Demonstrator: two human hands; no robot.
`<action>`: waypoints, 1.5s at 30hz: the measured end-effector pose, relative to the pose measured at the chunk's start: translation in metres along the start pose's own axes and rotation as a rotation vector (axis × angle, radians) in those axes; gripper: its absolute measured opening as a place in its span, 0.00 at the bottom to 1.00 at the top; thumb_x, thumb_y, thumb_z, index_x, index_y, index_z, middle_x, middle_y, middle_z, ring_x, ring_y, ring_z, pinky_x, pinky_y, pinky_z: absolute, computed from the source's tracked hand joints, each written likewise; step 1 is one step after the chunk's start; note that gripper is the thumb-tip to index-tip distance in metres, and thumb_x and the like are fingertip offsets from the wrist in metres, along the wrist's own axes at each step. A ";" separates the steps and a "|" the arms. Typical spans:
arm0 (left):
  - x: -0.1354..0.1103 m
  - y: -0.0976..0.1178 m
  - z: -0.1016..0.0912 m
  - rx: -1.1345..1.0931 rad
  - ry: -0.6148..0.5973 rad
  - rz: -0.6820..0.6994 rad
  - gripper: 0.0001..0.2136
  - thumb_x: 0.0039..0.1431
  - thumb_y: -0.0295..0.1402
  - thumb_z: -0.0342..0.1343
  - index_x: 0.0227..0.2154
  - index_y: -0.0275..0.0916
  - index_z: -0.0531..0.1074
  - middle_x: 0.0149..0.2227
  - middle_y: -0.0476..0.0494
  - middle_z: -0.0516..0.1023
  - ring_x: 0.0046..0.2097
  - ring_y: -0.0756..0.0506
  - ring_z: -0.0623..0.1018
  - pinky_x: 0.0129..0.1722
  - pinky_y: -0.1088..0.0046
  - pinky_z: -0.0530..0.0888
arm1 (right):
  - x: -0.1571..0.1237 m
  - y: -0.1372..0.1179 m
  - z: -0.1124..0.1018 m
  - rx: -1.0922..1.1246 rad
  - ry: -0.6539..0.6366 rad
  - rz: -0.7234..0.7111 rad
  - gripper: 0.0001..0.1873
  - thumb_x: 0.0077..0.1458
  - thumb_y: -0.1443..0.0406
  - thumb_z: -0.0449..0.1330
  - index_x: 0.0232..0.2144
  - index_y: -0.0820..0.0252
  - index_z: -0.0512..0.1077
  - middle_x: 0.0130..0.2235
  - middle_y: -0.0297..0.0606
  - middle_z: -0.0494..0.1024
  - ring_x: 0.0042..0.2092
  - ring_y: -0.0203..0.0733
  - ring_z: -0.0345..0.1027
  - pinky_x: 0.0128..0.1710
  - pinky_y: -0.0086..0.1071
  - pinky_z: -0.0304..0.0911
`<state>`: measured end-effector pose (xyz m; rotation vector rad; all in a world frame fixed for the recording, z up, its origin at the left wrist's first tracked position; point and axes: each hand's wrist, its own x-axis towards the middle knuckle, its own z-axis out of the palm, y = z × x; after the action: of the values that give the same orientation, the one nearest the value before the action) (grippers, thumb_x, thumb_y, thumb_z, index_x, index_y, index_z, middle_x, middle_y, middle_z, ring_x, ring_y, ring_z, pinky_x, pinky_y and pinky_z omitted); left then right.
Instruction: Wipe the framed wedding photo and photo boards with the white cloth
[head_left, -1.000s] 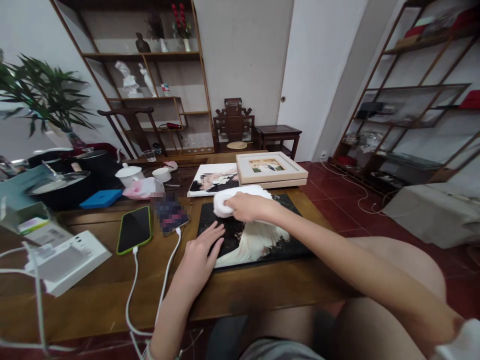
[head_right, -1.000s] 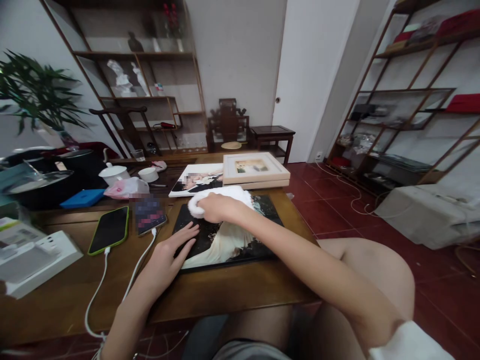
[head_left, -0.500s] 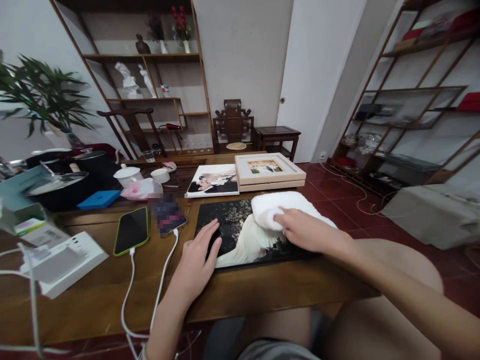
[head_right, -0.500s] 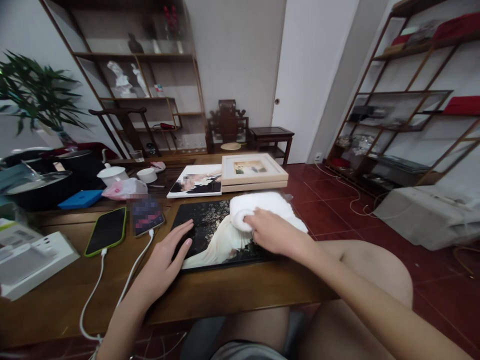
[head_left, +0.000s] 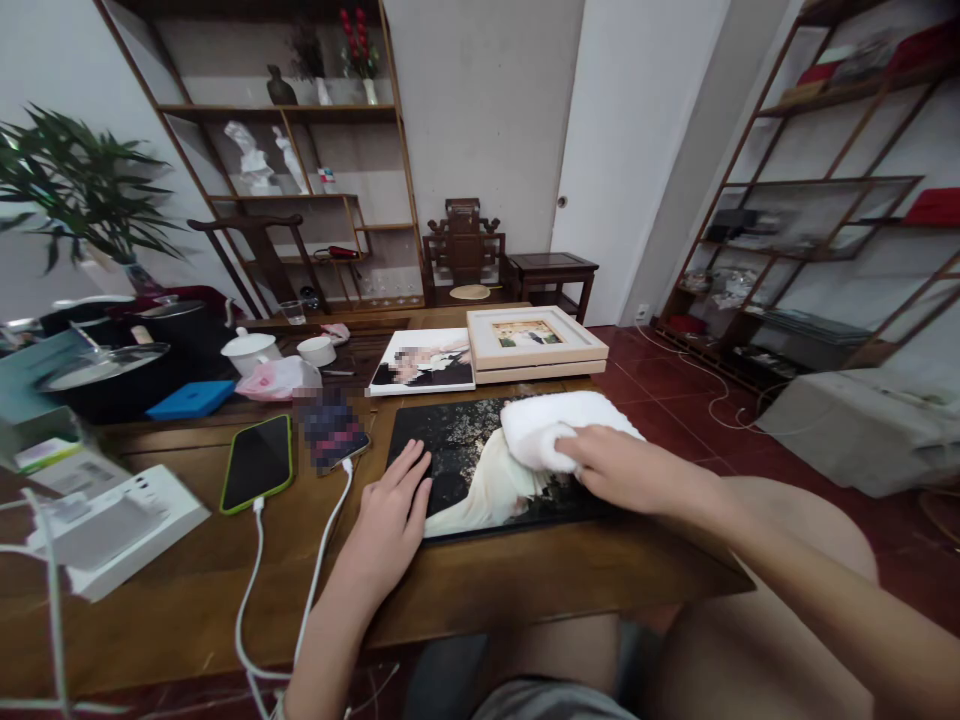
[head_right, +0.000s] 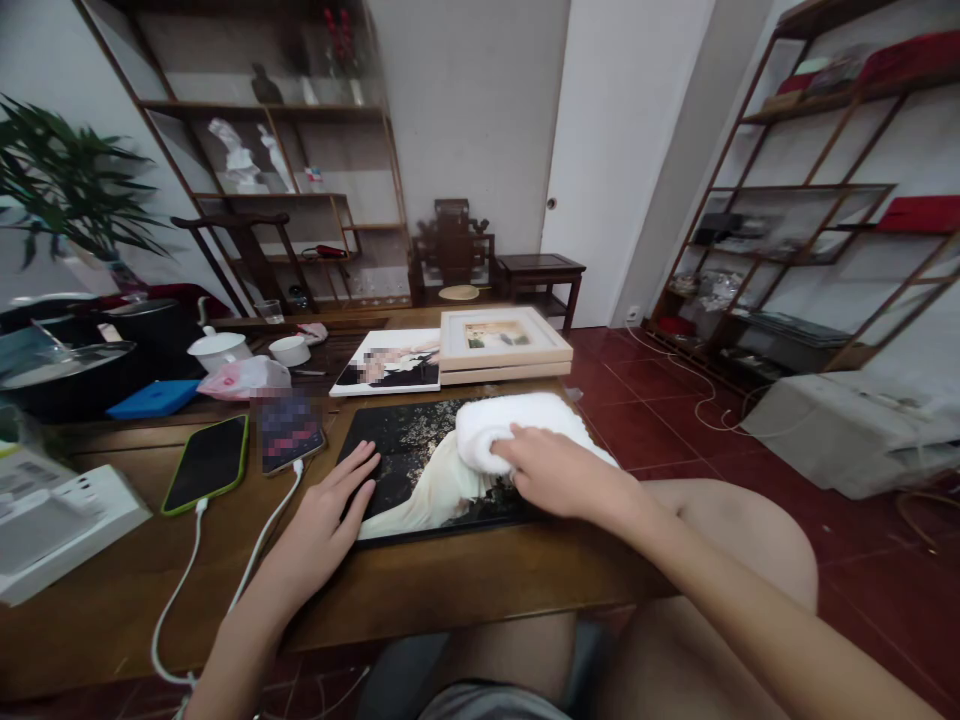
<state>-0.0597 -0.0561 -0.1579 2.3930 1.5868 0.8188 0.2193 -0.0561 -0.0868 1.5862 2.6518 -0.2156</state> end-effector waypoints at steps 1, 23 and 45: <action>0.000 0.000 0.000 -0.001 0.001 -0.001 0.18 0.62 0.34 0.40 0.51 0.36 0.67 0.59 0.35 0.63 0.61 0.40 0.61 0.55 0.53 0.64 | 0.013 0.005 -0.003 -0.022 0.008 -0.006 0.15 0.48 0.74 0.47 0.37 0.62 0.69 0.39 0.47 0.73 0.42 0.47 0.67 0.39 0.34 0.57; 0.002 -0.002 0.002 0.012 0.004 0.007 0.18 0.62 0.34 0.39 0.49 0.31 0.67 0.58 0.31 0.64 0.61 0.40 0.62 0.55 0.52 0.64 | -0.065 -0.036 0.014 0.110 -0.016 -0.022 0.16 0.47 0.76 0.48 0.33 0.58 0.71 0.58 0.47 0.63 0.60 0.51 0.52 0.55 0.43 0.50; 0.002 -0.003 0.006 0.033 0.021 0.004 0.17 0.62 0.33 0.39 0.48 0.33 0.67 0.58 0.33 0.64 0.61 0.41 0.62 0.56 0.54 0.64 | -0.061 -0.064 0.012 0.057 0.030 -0.072 0.18 0.46 0.76 0.47 0.37 0.61 0.70 0.54 0.48 0.67 0.58 0.57 0.54 0.51 0.48 0.51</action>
<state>-0.0586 -0.0526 -0.1631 2.4191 1.6162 0.8273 0.1914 -0.1408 -0.0860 1.5221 2.7527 -0.2750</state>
